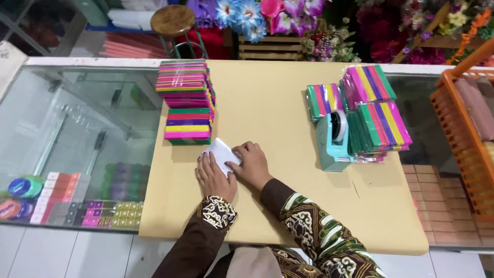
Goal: Packing small bundles of colorful sticks into plastic bags and sealing them with tape
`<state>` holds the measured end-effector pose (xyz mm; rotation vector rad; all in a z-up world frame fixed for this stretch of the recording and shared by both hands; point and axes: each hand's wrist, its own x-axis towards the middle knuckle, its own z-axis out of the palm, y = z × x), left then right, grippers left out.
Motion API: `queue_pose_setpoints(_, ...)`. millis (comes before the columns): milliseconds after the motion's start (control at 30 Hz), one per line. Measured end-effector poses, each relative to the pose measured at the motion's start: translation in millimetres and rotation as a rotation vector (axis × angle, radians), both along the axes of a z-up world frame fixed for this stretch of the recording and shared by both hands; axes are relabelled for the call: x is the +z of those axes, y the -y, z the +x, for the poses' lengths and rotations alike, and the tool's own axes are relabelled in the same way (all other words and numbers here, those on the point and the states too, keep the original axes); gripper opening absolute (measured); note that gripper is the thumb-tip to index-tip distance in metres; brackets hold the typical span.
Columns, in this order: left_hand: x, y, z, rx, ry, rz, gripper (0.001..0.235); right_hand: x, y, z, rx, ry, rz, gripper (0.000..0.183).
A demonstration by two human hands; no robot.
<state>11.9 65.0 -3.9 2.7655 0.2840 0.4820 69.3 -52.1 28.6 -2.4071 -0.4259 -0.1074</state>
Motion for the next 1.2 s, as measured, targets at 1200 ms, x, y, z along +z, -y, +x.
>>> queue_pose_setpoints(1200,-1,-4,-1,-0.348,0.034,0.052,0.076,-32,22,19,-0.061,0.035,0.529,0.012)
